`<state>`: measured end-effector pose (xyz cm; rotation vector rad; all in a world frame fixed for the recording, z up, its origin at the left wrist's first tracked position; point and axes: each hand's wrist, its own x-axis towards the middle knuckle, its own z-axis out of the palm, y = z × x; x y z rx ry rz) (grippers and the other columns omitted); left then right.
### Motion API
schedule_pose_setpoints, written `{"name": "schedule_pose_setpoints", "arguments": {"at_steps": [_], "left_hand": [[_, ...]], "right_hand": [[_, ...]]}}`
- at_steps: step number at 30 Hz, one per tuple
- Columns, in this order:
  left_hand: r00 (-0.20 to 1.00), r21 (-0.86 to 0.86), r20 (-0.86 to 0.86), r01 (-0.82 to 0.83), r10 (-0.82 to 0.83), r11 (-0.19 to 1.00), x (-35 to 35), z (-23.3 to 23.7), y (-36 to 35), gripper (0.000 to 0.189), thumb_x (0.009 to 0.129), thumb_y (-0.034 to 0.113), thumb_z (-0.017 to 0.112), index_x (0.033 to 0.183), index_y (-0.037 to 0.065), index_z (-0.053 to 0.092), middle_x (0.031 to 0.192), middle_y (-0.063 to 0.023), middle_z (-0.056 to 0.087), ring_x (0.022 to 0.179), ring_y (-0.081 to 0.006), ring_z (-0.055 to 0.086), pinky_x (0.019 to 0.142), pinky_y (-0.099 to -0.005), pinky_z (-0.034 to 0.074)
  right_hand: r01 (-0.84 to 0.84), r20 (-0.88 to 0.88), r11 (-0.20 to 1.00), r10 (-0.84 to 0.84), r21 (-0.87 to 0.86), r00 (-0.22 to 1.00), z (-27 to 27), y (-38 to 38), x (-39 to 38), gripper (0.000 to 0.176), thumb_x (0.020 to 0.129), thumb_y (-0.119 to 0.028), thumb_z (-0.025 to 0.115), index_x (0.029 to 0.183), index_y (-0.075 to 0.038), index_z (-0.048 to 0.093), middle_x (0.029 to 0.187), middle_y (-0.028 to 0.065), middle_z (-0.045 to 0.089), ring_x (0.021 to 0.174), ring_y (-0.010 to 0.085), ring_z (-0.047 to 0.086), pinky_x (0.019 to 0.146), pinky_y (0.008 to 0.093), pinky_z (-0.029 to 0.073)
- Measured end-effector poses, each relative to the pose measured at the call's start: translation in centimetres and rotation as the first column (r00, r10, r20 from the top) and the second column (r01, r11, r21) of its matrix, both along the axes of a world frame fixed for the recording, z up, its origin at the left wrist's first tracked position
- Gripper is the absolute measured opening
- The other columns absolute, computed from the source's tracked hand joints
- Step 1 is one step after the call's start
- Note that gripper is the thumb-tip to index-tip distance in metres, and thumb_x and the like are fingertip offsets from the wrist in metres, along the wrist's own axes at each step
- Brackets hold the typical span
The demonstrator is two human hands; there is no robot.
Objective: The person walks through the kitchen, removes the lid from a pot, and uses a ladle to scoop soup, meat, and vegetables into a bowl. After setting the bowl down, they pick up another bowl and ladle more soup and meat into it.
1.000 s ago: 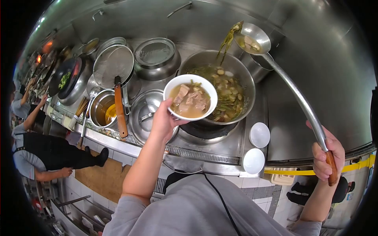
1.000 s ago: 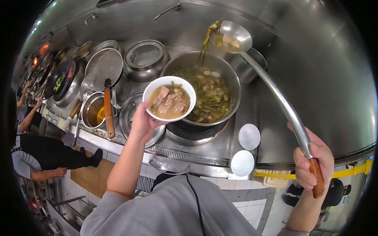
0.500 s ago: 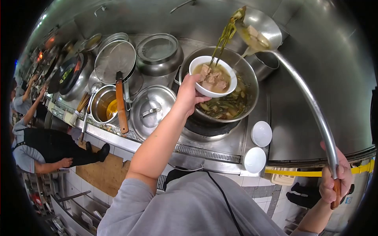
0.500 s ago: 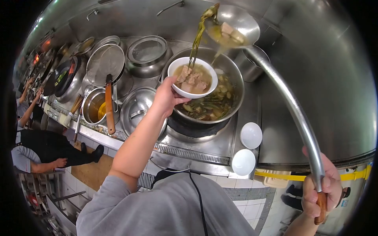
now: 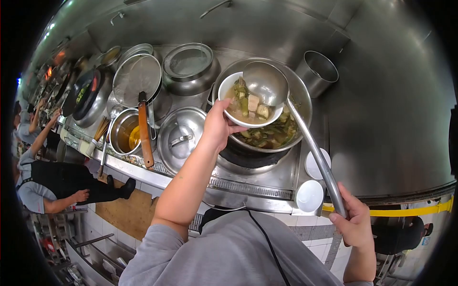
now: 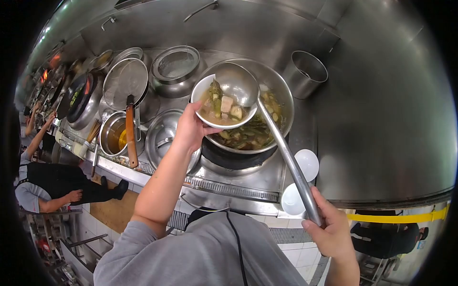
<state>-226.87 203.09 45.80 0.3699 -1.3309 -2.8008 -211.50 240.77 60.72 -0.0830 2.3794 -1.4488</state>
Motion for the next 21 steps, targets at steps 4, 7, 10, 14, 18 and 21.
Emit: {"name": "schedule_pose_setpoints", "arguments": {"at_steps": [4, 7, 10, 14, 18, 21], "left_hand": [[1.000, -0.025, -0.008, -0.016, 0.016, 1.000, 1.0, 0.7, -0.2, 0.056, 0.103, 0.037, 0.041, 0.141, -0.004, 0.047, 0.130, -0.0204, 0.063, 0.112, -0.0306, 0.069, 0.085, -0.0467, 0.063], [0.999, -0.038, -0.037, 0.001, -0.002, 0.999, 1.4, 1.0, -0.4, 0.057, 0.103, 0.037, 0.041, 0.141, -0.004, 0.047, 0.129, -0.0208, 0.064, 0.112, -0.0312, 0.070, 0.082, -0.0452, 0.064], [0.999, -0.029, -0.051, -0.009, 0.007, 1.000, 1.7, 0.9, -0.7, 0.057, 0.102, 0.037, 0.042, 0.141, -0.005, 0.046, 0.130, -0.0212, 0.063, 0.113, -0.0319, 0.070, 0.080, -0.0444, 0.065], [0.995, -0.059, -0.022, -0.101, 0.099, 0.993, 3.2, 1.0, -1.4, 0.058, 0.102, 0.036, 0.043, 0.142, -0.005, 0.044, 0.134, -0.0220, 0.061, 0.115, -0.0329, 0.069, 0.081, -0.0455, 0.066], [0.993, -0.013, 0.000, -0.115, 0.115, 0.993, 5.1, -0.6, -3.2, 0.063, 0.099, 0.037, 0.045, 0.146, -0.005, 0.042, 0.143, -0.0239, 0.055, 0.122, -0.0357, 0.065, 0.091, -0.0532, 0.062], [0.986, 0.009, 0.001, -0.166, 0.166, 0.986, 7.2, -1.6, -5.0, 0.067, 0.099, 0.040, 0.043, 0.149, -0.005, 0.039, 0.144, -0.0242, 0.055, 0.126, -0.0373, 0.063, 0.093, -0.0561, 0.060]], "right_hand": [[-0.087, -0.283, 0.974, 0.145, 0.207, 0.948, -1.5, -0.7, -0.5, 0.073, 0.083, 0.001, 0.071, 0.152, 0.002, 0.046, 0.093, 0.0091, 0.068, 0.075, 0.0108, 0.061, 0.068, 0.0236, 0.049], [-0.087, -0.309, 0.921, 0.215, 0.380, 0.926, -1.2, -0.8, -1.0, 0.071, 0.083, 0.000, 0.071, 0.150, 0.003, 0.049, 0.091, 0.0151, 0.069, 0.073, 0.0145, 0.063, 0.069, 0.0256, 0.050], [-0.193, -0.240, 0.849, 0.345, 0.492, 0.908, -1.4, 0.3, -1.2, 0.070, 0.082, -0.002, 0.073, 0.148, 0.004, 0.050, 0.090, 0.0177, 0.067, 0.072, 0.0162, 0.064, 0.070, 0.0255, 0.050], [-0.141, -0.354, 0.952, 0.234, 0.271, 0.905, -4.8, 0.8, -1.1, 0.070, 0.083, -0.001, 0.073, 0.149, 0.001, 0.050, 0.088, 0.0106, 0.066, 0.066, 0.0139, 0.060, 0.064, 0.0263, 0.050], [0.109, -0.044, 0.979, -0.119, -0.174, 0.992, -5.3, -1.0, -1.5, 0.071, 0.088, 0.005, 0.069, 0.154, -0.003, 0.046, 0.089, 0.0046, 0.065, 0.059, 0.0076, 0.056, 0.054, 0.0240, 0.047], [0.135, 0.062, 0.972, -0.125, -0.190, 0.990, -5.7, -1.3, -3.1, 0.072, 0.089, 0.009, 0.066, 0.156, -0.004, 0.042, 0.089, 0.0053, 0.064, 0.057, 0.0054, 0.054, 0.049, 0.0222, 0.044]]}}
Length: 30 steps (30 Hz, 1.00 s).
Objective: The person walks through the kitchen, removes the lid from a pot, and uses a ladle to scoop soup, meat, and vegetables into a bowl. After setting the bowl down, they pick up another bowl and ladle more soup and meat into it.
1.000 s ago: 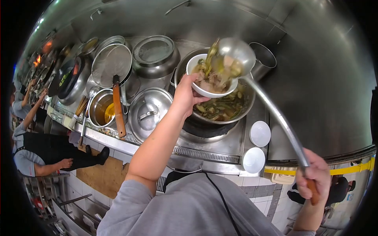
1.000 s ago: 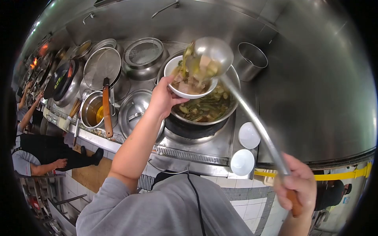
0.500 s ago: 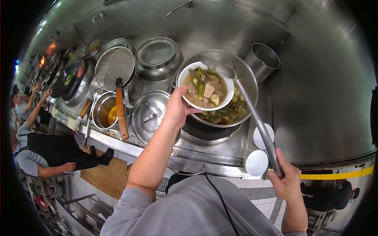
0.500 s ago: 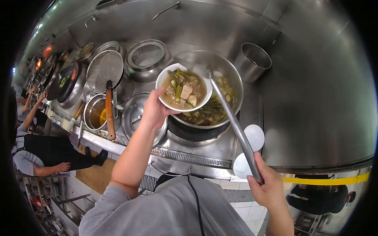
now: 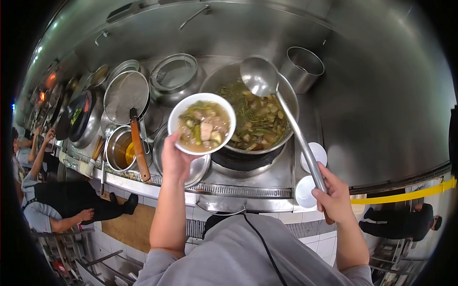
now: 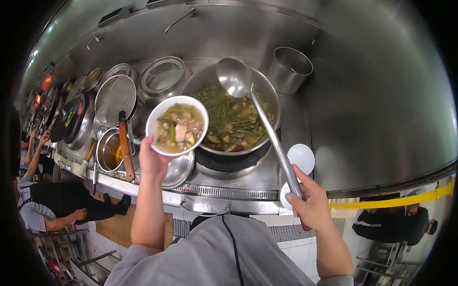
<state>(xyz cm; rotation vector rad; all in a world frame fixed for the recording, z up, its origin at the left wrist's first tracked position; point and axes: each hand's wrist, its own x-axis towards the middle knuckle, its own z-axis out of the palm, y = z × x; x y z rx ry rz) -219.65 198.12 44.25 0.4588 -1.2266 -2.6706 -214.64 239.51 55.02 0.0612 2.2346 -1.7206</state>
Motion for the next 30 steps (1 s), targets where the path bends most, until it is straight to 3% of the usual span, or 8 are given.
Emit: {"name": "schedule_pose_setpoints", "arguments": {"at_steps": [4, 14, 19, 23, 25, 26, 28, 30], "left_hand": [[0.997, 0.030, 0.001, -0.071, 0.071, 0.997, 3.3, -0.5, -2.3, 0.062, 0.102, 0.038, 0.038, 0.150, -0.003, 0.040, 0.144, -0.0228, 0.055, 0.127, -0.0375, 0.061, 0.096, -0.0575, 0.058], [0.978, 0.036, 0.059, -0.200, 0.198, 0.979, 7.5, -2.0, -4.3, 0.060, 0.103, 0.037, 0.038, 0.148, -0.002, 0.042, 0.140, -0.0217, 0.059, 0.121, -0.0336, 0.066, 0.090, -0.0512, 0.063], [0.977, 0.043, 0.081, -0.203, 0.200, 0.978, 8.1, -2.4, -4.6, 0.060, 0.103, 0.037, 0.038, 0.148, -0.003, 0.042, 0.140, -0.0220, 0.058, 0.122, -0.0341, 0.066, 0.089, -0.0514, 0.063], [0.981, 0.046, 0.059, -0.187, 0.184, 0.981, 8.6, -3.3, -5.1, 0.061, 0.102, 0.037, 0.039, 0.148, -0.003, 0.041, 0.140, -0.0220, 0.058, 0.122, -0.0346, 0.066, 0.089, -0.0520, 0.064], [0.983, 0.049, 0.050, -0.177, 0.174, 0.983, 8.6, -3.3, -5.1, 0.061, 0.102, 0.036, 0.040, 0.148, -0.004, 0.041, 0.140, -0.0219, 0.058, 0.122, -0.0347, 0.065, 0.089, -0.0522, 0.063], [0.983, 0.040, 0.056, -0.180, 0.178, 0.983, 8.6, -3.1, -5.1, 0.061, 0.102, 0.036, 0.040, 0.148, -0.004, 0.041, 0.141, -0.0219, 0.058, 0.123, -0.0346, 0.065, 0.090, -0.0521, 0.063], [0.982, 0.030, 0.060, -0.181, 0.179, 0.983, 8.6, -3.2, -5.1, 0.061, 0.102, 0.036, 0.040, 0.148, -0.004, 0.041, 0.141, -0.0219, 0.057, 0.124, -0.0346, 0.064, 0.091, -0.0519, 0.063], [0.976, 0.078, 0.061, -0.213, 0.208, 0.974, 8.4, -3.9, -5.3, 0.063, 0.102, 0.038, 0.041, 0.151, 0.000, 0.038, 0.144, -0.0222, 0.055, 0.123, -0.0367, 0.065, 0.084, -0.0543, 0.065]], "right_hand": [[-0.018, 0.143, 1.000, 0.019, -0.012, 0.990, -0.8, 1.0, -1.5, 0.069, 0.091, 0.009, 0.064, 0.155, -0.002, 0.043, 0.084, 0.0072, 0.064, 0.051, 0.0071, 0.053, 0.045, 0.0250, 0.043], [-0.018, 0.175, 0.999, 0.009, 0.049, 0.985, -4.1, -2.1, -4.3, 0.066, 0.093, 0.003, 0.064, 0.155, -0.001, 0.042, 0.078, 0.0066, 0.062, 0.047, 0.0105, 0.052, 0.041, 0.0270, 0.043], [0.144, 0.422, 0.920, 0.024, -0.364, 0.906, -4.0, -1.4, -6.6, 0.068, 0.093, -0.001, 0.066, 0.156, -0.003, 0.040, 0.074, 0.0081, 0.062, 0.045, 0.0142, 0.053, 0.040, 0.0296, 0.043], [0.148, 0.375, 0.908, 0.012, -0.393, 0.927, -4.1, -1.5, -6.4, 0.069, 0.093, -0.002, 0.067, 0.156, -0.003, 0.040, 0.072, 0.0081, 0.061, 0.045, 0.0144, 0.054, 0.040, 0.0297, 0.043], [0.045, 0.191, 0.992, -0.022, -0.119, 0.981, -4.4, -1.5, -6.7, 0.068, 0.093, -0.003, 0.067, 0.156, -0.002, 0.040, 0.071, 0.0073, 0.061, 0.047, 0.0134, 0.055, 0.040, 0.0300, 0.042], [0.046, 0.189, 0.992, -0.024, -0.117, 0.982, -4.3, -1.6, -6.6, 0.068, 0.093, -0.003, 0.067, 0.156, -0.002, 0.040, 0.071, 0.0073, 0.061, 0.047, 0.0134, 0.055, 0.040, 0.0300, 0.042], [0.034, 0.025, 0.976, -0.040, 0.215, 0.999, -3.9, -2.1, -6.1, 0.068, 0.093, -0.005, 0.067, 0.156, -0.002, 0.042, 0.071, 0.0069, 0.061, 0.048, 0.0122, 0.055, 0.043, 0.0309, 0.043], [0.040, -0.012, 0.951, -0.038, 0.306, 0.999, -3.4, -2.3, -5.5, 0.068, 0.093, -0.006, 0.067, 0.156, -0.003, 0.042, 0.071, 0.0065, 0.060, 0.048, 0.0120, 0.054, 0.044, 0.0312, 0.044]]}}
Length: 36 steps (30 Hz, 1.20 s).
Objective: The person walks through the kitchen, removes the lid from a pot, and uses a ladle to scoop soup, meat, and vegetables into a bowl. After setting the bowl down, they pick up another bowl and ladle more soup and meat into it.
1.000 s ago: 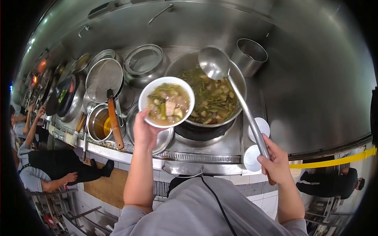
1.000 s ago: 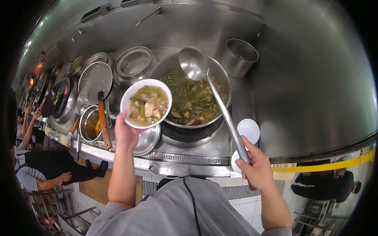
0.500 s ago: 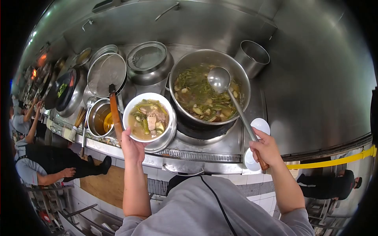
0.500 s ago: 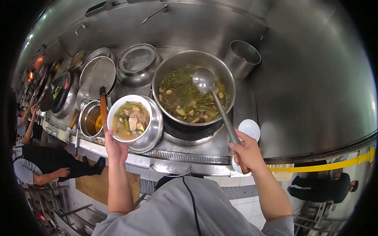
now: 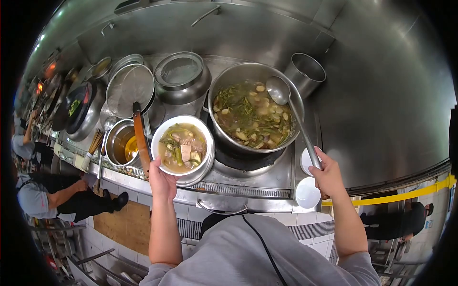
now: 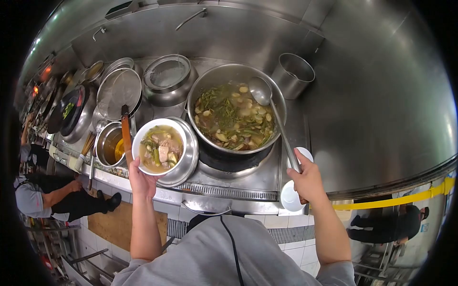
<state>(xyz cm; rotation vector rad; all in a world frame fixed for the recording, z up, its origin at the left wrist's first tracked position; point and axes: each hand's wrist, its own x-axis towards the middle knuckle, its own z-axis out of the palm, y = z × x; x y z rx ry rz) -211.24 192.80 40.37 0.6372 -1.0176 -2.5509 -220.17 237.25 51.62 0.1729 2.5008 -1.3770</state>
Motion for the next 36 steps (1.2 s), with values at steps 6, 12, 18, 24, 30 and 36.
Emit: {"name": "schedule_pose_setpoints", "arguments": {"at_steps": [6, 12, 18, 24, 30, 36], "left_hand": [[1.000, -0.007, 0.001, 0.017, -0.017, 1.000, -0.3, -0.6, -0.1, 0.062, 0.102, 0.038, 0.040, 0.150, -0.001, 0.039, 0.142, -0.0218, 0.056, 0.119, -0.0354, 0.067, 0.079, -0.0502, 0.067], [0.997, -0.014, -0.014, 0.070, -0.070, 0.997, -0.6, -0.3, 0.3, 0.058, 0.103, 0.036, 0.038, 0.147, -0.001, 0.043, 0.141, -0.0198, 0.058, 0.123, -0.0325, 0.065, 0.090, -0.0492, 0.063], [0.998, -0.006, 0.000, 0.067, -0.067, 0.998, -1.0, -0.6, 0.5, 0.058, 0.103, 0.036, 0.038, 0.147, -0.001, 0.043, 0.142, -0.0193, 0.058, 0.123, -0.0313, 0.065, 0.090, -0.0485, 0.062], [0.999, -0.001, -0.001, 0.052, -0.052, 0.999, -1.2, -0.5, 0.7, 0.058, 0.103, 0.036, 0.041, 0.147, -0.001, 0.044, 0.142, -0.0179, 0.057, 0.123, -0.0297, 0.065, 0.092, -0.0453, 0.061], [1.000, 0.028, -0.009, -0.015, 0.016, 1.000, -1.3, 0.0, 1.3, 0.057, 0.101, 0.035, 0.045, 0.146, 0.000, 0.046, 0.144, -0.0160, 0.057, 0.129, -0.0276, 0.060, 0.106, -0.0425, 0.053], [1.000, 0.062, -0.028, -0.012, 0.014, 0.998, -1.5, -0.1, 1.5, 0.058, 0.101, 0.035, 0.047, 0.146, -0.001, 0.047, 0.143, -0.0153, 0.057, 0.131, -0.0272, 0.059, 0.108, -0.0422, 0.051]], "right_hand": [[-0.050, -0.005, 0.967, 0.052, 0.250, 0.999, 1.3, 0.1, 1.8, 0.068, 0.092, -0.006, 0.067, 0.156, -0.004, 0.043, 0.071, 0.0071, 0.061, 0.049, 0.0125, 0.055, 0.047, 0.0323, 0.045], [0.154, 0.300, 0.893, -0.022, -0.423, 0.954, 1.8, 1.6, 0.8, 0.064, 0.094, -0.006, 0.065, 0.154, -0.002, 0.044, 0.072, 0.0088, 0.059, 0.047, 0.0141, 0.054, 0.040, 0.0303, 0.041], [0.368, 0.462, 0.634, -0.019, -0.680, 0.887, 2.6, 2.1, 1.3, 0.054, 0.098, -0.012, 0.060, 0.150, -0.002, 0.046, 0.076, 0.0098, 0.059, 0.045, 0.0139, 0.051, 0.038, 0.0279, 0.038], [0.211, 0.327, 0.843, -0.044, -0.495, 0.944, 2.6, 1.4, 1.6, 0.059, 0.095, -0.008, 0.063, 0.151, -0.002, 0.046, 0.073, 0.0080, 0.059, 0.045, 0.0137, 0.053, 0.038, 0.0288, 0.040], [0.067, 0.275, 0.970, 0.000, -0.236, 0.962, 4.2, 1.7, 1.8, 0.064, 0.093, -0.003, 0.065, 0.153, 0.002, 0.043, 0.071, 0.0075, 0.059, 0.045, 0.0142, 0.053, 0.039, 0.0289, 0.040], [0.310, 0.450, 0.783, -0.044, -0.539, 0.892, 4.9, 2.7, 1.6, 0.054, 0.097, -0.008, 0.060, 0.148, 0.003, 0.047, 0.076, 0.0113, 0.060, 0.044, 0.0130, 0.050, 0.038, 0.0250, 0.039]]}}
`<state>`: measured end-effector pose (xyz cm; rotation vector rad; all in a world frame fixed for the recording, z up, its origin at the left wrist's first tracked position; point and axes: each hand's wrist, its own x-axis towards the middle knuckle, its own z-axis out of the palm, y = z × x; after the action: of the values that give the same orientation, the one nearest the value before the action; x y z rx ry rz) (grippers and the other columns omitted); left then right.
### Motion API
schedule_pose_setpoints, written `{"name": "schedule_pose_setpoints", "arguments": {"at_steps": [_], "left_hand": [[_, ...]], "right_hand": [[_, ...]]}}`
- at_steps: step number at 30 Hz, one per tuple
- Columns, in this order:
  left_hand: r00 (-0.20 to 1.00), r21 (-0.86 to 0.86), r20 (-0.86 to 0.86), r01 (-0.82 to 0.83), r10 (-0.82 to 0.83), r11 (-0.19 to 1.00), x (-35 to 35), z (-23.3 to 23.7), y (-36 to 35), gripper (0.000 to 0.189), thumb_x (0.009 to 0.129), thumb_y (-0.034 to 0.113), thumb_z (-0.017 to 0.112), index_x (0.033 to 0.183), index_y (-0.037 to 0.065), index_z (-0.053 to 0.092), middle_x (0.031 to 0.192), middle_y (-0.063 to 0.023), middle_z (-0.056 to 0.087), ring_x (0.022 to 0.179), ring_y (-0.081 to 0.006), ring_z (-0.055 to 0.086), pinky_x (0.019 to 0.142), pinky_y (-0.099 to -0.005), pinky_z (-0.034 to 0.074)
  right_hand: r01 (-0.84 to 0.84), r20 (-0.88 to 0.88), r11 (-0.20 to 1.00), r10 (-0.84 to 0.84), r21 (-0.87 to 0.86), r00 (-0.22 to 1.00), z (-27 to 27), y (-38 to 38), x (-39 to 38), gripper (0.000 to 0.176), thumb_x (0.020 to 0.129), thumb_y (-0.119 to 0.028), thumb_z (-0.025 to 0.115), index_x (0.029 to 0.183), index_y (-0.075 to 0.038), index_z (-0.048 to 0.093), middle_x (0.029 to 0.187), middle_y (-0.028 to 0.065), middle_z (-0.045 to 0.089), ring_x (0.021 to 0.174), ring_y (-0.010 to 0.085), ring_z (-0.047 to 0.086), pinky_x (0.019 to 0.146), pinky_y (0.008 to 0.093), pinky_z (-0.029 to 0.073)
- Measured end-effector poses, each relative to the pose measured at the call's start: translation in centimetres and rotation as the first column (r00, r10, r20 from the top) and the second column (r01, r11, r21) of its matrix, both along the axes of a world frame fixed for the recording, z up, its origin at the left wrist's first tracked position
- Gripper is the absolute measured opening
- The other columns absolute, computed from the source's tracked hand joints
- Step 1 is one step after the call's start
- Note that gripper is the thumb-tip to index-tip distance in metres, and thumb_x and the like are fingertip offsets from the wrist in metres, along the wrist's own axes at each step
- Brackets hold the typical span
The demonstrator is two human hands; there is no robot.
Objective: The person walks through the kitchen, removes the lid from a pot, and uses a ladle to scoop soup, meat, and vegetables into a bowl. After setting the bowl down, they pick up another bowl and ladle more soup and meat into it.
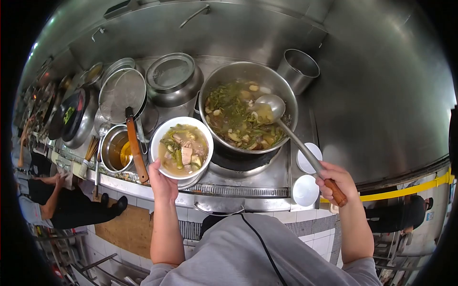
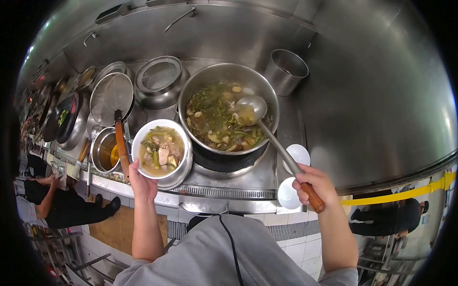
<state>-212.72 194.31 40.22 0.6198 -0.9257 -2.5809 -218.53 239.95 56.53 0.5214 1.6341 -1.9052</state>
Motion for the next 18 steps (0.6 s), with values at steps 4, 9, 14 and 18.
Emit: {"name": "schedule_pose_setpoints", "arguments": {"at_steps": [4, 9, 14, 18], "left_hand": [[1.000, -0.001, 0.001, -0.013, 0.013, 1.000, -0.1, -0.1, 0.0, 0.057, 0.101, 0.035, 0.047, 0.145, -0.001, 0.047, 0.143, -0.0151, 0.058, 0.130, -0.0271, 0.060, 0.108, -0.0423, 0.051], [1.000, 0.002, -0.009, -0.006, 0.006, 1.000, -0.5, 0.4, 0.2, 0.055, 0.101, 0.035, 0.048, 0.143, -0.001, 0.049, 0.141, -0.0155, 0.059, 0.129, -0.0268, 0.061, 0.107, -0.0420, 0.051], [0.999, 0.010, -0.035, 0.020, -0.019, 1.000, -0.7, 0.3, 0.3, 0.056, 0.101, 0.035, 0.048, 0.144, -0.001, 0.048, 0.141, -0.0155, 0.059, 0.129, -0.0268, 0.060, 0.107, -0.0420, 0.051], [0.998, 0.007, -0.040, 0.039, -0.039, 0.999, -0.9, 0.4, 0.4, 0.056, 0.101, 0.034, 0.048, 0.144, -0.002, 0.048, 0.142, -0.0157, 0.058, 0.130, -0.0269, 0.060, 0.108, -0.0417, 0.051]], "right_hand": [[0.107, 0.097, 0.914, -0.074, -0.392, 0.993, -0.4, 1.2, 1.0, 0.052, 0.098, -0.010, 0.056, 0.148, 0.000, 0.044, 0.079, 0.0114, 0.059, 0.045, 0.0127, 0.048, 0.038, 0.0235, 0.040], [0.052, -0.023, 0.981, -0.058, -0.189, 0.998, -0.2, 0.2, 1.7, 0.054, 0.097, -0.009, 0.057, 0.148, 0.001, 0.046, 0.078, 0.0119, 0.060, 0.043, 0.0132, 0.049, 0.036, 0.0242, 0.038], [-0.040, -0.098, 0.998, 0.045, 0.058, 0.994, -1.2, 0.1, 1.5, 0.056, 0.096, -0.007, 0.060, 0.150, 0.001, 0.047, 0.076, 0.0092, 0.061, 0.046, 0.0146, 0.053, 0.038, 0.0268, 0.042], [-0.158, -0.128, 0.934, 0.208, 0.320, 0.970, -1.7, -1.1, 0.7, 0.059, 0.096, -0.007, 0.062, 0.152, 0.001, 0.046, 0.075, 0.0087, 0.062, 0.046, 0.0147, 0.055, 0.039, 0.0288, 0.042]]}}
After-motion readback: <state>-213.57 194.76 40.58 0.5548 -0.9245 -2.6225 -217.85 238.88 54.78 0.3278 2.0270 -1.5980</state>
